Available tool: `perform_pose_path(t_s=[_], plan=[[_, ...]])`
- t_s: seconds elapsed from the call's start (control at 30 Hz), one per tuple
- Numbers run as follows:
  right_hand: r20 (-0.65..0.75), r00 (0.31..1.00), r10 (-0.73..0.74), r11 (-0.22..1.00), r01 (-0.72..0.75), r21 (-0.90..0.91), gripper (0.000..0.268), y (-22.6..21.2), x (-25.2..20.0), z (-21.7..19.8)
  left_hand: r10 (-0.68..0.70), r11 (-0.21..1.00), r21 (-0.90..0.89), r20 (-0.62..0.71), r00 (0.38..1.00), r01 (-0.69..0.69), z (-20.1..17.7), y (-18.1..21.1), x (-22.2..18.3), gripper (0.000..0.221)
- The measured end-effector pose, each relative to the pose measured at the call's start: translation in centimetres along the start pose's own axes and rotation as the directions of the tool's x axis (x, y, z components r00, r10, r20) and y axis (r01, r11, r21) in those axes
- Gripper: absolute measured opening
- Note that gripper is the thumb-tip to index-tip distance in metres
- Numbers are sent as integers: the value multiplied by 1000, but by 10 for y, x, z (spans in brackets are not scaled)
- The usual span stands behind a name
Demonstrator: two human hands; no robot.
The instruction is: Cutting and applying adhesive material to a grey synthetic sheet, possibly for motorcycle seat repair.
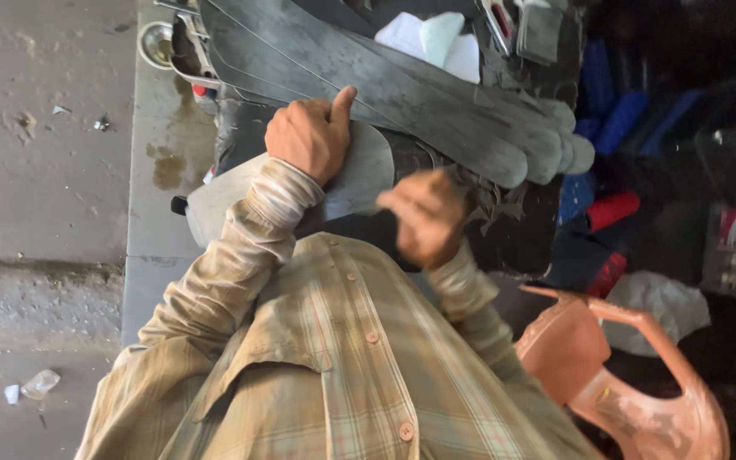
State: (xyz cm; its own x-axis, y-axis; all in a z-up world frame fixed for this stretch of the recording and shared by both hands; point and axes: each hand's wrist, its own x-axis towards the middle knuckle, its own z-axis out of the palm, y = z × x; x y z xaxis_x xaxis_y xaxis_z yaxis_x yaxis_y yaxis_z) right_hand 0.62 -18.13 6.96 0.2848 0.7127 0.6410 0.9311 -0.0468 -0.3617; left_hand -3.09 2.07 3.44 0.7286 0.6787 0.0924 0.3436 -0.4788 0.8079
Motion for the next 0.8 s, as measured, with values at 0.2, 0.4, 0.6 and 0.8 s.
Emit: perform_pose_path(t_s=[0.2, 0.4, 0.6, 0.8], plan=[[-98, 983, 155, 981, -142, 131, 12, -15, -27, 5, 13, 993, -116, -125, 992, -28, 6, -12, 25, 64], [66, 792, 607, 663, -550, 507, 3, 15, 9, -12, 138, 928, -368, 192, 972, -59, 2, 20, -17, 62], [307, 670, 676, 136, -523, 841, 9, 21, 4, 29, 230, 836, -481, -128, 965, -263, 8, 15, -40, 26], [369, 640, 674, 143, -603, 785, 8, 25, 7, 23, 71, 873, -485, 47, 996, -39, 10, 19, -41, 17]])
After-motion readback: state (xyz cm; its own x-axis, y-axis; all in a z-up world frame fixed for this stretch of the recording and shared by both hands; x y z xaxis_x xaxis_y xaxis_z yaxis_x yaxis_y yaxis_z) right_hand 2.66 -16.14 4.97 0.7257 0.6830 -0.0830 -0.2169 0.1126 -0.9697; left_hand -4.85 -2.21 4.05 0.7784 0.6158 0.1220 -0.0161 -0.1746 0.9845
